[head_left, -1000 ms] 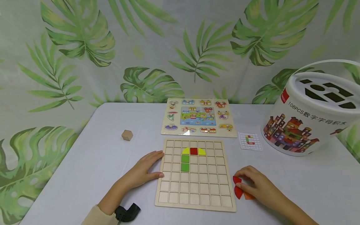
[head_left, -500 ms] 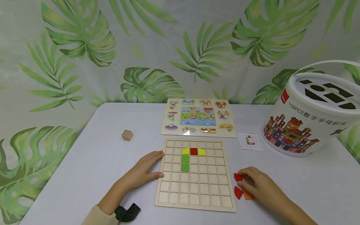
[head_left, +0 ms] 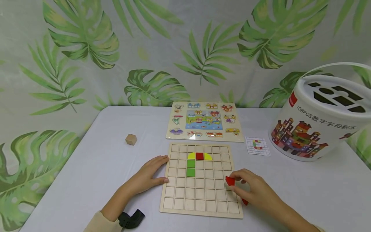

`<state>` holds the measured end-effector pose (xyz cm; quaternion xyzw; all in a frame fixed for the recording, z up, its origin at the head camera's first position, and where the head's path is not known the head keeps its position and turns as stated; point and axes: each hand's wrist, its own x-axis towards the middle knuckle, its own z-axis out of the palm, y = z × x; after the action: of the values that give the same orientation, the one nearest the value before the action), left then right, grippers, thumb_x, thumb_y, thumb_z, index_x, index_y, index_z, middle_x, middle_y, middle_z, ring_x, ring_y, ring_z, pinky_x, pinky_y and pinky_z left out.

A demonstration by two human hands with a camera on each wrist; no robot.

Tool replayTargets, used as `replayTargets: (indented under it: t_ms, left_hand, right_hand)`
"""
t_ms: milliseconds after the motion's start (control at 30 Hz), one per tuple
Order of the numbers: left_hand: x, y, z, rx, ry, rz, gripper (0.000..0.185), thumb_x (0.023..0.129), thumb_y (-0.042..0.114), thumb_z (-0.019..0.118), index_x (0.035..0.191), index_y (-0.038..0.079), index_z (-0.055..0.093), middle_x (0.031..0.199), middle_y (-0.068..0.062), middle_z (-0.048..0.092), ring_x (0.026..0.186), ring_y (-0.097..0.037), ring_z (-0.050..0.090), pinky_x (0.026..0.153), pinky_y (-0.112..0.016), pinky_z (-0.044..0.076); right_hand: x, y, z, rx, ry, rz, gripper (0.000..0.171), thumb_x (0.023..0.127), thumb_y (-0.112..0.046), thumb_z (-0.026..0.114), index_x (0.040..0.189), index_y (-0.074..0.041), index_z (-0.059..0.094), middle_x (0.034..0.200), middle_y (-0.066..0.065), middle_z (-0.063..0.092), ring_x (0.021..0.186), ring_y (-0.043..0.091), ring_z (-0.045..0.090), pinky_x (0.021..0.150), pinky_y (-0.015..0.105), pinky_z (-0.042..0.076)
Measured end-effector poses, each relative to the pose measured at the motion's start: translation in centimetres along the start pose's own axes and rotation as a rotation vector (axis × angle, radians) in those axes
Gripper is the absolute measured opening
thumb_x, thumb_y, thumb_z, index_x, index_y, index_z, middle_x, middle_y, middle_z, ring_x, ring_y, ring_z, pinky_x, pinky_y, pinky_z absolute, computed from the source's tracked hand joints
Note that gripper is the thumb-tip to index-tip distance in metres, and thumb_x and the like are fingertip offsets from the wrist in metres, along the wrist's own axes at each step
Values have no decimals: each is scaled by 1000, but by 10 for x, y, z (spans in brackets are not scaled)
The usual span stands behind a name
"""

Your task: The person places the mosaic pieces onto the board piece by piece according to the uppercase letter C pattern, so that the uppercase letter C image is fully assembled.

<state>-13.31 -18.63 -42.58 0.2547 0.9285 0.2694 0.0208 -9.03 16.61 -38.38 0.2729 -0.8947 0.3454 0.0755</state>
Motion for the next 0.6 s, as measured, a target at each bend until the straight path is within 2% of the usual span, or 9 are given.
replayTargets:
  t_ms: [133,300,467,600]
  left_hand:
    - [0,0,0,2,-1,-3,72,70,52,53,129,19,29,132,6,25,122,-15,16,96,-37,15]
    - [0,0,0,-1,-1,-6,72,70,52,53,129,19,29,132,6,25,122,-15,15,96,-37,15]
    - [0,0,0,-6,-3,-10,72,70,53,53,129,19,29,133,7,25,122,-15,15,96,-37,15]
    - [0,0,0,-10,0,4,72,70,53,53,129,19,29,132,6,25,122,-15,16,96,-37,15]
  right_hand:
    - [9,-11,11,62,12,-102,27,71,-18,65,96,-17,55,91,-13,52,75,7,49,63,22,44]
    - [23,-19,27,112,-28,-156,28,74,-22,62,100,-15,55,96,-11,52,82,6,50,68,22,44]
    - [34,-20,46,107,-84,-157,27,76,-26,60,101,-16,56,96,-13,51,85,3,48,71,21,42]
    - [40,-20,58,98,-135,-113,25,76,-30,58,99,-19,55,93,-15,50,85,1,46,74,20,40]
